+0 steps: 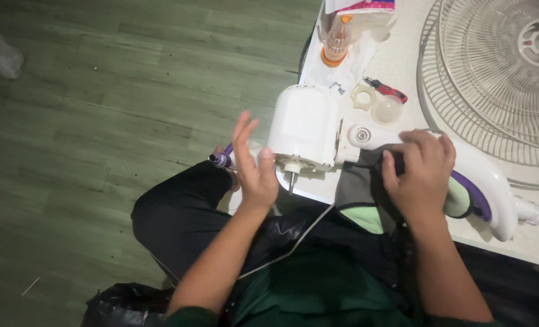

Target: The person disassembles a white electric fan by removing the front grille and wiping the motor housing with a cloth. They use a screwdriver to loosen screws on the motor casing and handle a small bottle of lubricant.

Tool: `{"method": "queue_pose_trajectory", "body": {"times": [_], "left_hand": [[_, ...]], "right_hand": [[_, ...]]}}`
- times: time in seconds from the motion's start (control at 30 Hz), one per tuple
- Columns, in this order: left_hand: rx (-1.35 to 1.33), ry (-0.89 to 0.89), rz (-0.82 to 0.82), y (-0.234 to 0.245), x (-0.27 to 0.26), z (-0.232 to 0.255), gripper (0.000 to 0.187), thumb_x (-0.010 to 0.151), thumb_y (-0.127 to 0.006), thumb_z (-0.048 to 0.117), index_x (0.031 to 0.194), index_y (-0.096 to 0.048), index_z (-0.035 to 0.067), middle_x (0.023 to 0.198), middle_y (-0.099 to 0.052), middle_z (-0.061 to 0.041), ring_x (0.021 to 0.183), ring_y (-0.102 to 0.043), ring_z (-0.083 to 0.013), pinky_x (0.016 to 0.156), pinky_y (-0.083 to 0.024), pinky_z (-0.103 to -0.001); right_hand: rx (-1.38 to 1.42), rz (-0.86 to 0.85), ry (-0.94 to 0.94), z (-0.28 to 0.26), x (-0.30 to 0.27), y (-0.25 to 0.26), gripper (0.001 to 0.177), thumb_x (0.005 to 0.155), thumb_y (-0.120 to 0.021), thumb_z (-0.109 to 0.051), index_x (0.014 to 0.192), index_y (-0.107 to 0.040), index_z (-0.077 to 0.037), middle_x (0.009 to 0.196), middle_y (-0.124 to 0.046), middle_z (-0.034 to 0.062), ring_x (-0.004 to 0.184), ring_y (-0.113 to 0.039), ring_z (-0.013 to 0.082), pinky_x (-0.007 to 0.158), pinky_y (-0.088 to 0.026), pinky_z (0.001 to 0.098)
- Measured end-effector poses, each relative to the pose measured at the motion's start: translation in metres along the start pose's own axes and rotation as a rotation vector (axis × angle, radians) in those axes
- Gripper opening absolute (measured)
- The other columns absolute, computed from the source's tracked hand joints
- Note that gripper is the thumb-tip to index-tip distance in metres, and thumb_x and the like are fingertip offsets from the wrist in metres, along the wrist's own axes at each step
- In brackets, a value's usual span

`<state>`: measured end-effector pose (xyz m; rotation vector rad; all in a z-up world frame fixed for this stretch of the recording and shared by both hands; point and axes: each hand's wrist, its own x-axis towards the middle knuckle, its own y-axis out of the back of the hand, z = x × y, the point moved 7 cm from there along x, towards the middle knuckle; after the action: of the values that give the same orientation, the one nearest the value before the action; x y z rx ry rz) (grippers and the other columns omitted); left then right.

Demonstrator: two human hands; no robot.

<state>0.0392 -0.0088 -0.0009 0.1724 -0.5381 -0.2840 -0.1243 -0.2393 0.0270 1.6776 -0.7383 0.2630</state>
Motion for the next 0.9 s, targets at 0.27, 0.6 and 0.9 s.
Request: {"method": "queue_pose_trajectory", "body": {"times": [0.27, 0.6, 0.9], "left_hand": [[0.408, -0.268, -0.447, -0.042, 0.035, 0.057, 0.036, 0.092, -0.072, 0.032, 0.122, -0.07, 0.011, 0.141, -0.062, -0.01, 0.143, -0.049, -0.0335, 0.122, -0.032, -0.056], [0.363, -0.264, -0.37, -0.04, 0.035, 0.054, 0.039, 0.083, -0.081, 0.036, 0.112, -0.073, 0.012, 0.132, -0.067, -0.007, 0.138, -0.054, -0.0322, 0.12, -0.036, -0.055], [0.353, -0.209, -0.369, -0.04, 0.037, 0.051, 0.04, 0.082, -0.082, 0.036, 0.112, -0.073, 0.011, 0.132, -0.067, -0.006, 0.137, -0.056, -0.03, 0.121, -0.035, -0.053]], "right_hand": [[0.334, 0.133, -0.023, -0.007, 0.014, 0.016, 0.017, 0.099, -0.076, -0.001, 0.11, -0.065, -0.006, 0.109, -0.071, 0.0096, 0.104, -0.066, 0.0297, 0.099, -0.048, 0.0387], [0.331, -0.102, 0.146, -0.056, 0.057, -0.025, 0.013, 0.09, -0.079, -0.009, 0.1, -0.072, -0.008, 0.1, -0.069, 0.0069, 0.097, -0.065, 0.0291, 0.09, -0.047, 0.0419], [0.256, -0.256, 0.199, -0.058, 0.056, -0.013, 0.019, 0.08, -0.077, -0.012, 0.099, -0.074, -0.011, 0.103, -0.066, 0.006, 0.102, -0.062, 0.0286, 0.089, -0.046, 0.0433]]}}
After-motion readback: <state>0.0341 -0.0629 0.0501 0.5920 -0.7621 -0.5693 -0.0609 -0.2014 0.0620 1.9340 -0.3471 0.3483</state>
